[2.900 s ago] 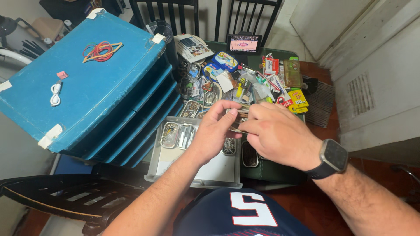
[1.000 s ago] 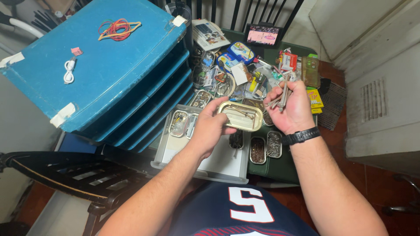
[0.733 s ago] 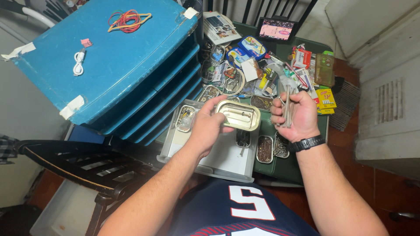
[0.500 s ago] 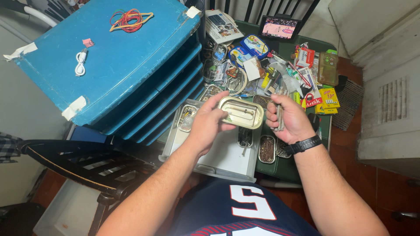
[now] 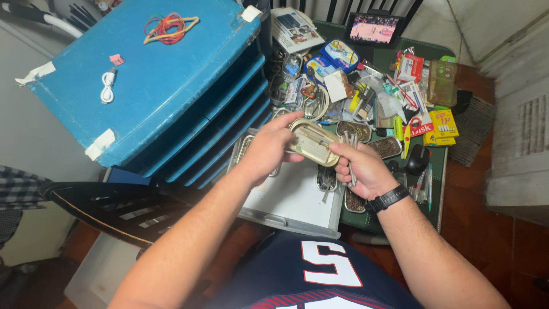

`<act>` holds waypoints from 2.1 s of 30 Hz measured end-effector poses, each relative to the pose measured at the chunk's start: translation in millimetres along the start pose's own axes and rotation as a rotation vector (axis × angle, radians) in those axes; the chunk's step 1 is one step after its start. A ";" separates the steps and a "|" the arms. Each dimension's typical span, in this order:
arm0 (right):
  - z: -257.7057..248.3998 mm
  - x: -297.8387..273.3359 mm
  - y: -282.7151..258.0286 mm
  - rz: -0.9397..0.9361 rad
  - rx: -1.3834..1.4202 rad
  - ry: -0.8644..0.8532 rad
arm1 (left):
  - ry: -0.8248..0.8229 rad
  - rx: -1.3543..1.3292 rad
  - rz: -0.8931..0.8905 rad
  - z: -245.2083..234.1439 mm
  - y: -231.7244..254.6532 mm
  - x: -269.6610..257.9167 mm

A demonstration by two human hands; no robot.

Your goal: The person organizes small hardware items on a cluttered table. They pick up metal tins and plastic bags containing screws, nails, and fasteners, then place them into a white plastic tray. The person repeatedly sorts and arranges the items within the tray compartments.

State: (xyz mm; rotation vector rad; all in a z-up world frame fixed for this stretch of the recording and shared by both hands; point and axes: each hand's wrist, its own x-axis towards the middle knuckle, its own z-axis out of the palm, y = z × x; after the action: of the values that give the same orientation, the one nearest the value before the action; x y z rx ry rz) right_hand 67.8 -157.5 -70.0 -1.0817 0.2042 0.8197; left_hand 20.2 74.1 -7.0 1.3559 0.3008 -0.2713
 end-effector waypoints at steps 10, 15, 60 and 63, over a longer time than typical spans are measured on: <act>-18.7 -10.8 -29.0 -0.158 -0.184 0.405 | 0.058 1.172 0.876 26.5 3.1 23.5; -13.7 -16.1 -16.7 -0.176 -0.281 0.483 | -0.033 1.538 0.461 49.2 7.5 43.1; 21.7 -5.8 1.1 -0.146 -0.260 0.364 | -0.068 0.081 0.155 -26.7 -3.3 36.3; 19.0 -7.7 -1.3 -0.157 -0.271 0.364 | -0.001 0.094 0.168 -39.2 -16.8 35.9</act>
State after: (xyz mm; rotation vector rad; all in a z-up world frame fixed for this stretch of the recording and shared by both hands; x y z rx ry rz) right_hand 59.0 -145.4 -55.9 -1.4814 0.3154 0.5136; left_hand 45.3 108.7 -42.7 1.4644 0.1732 -0.1475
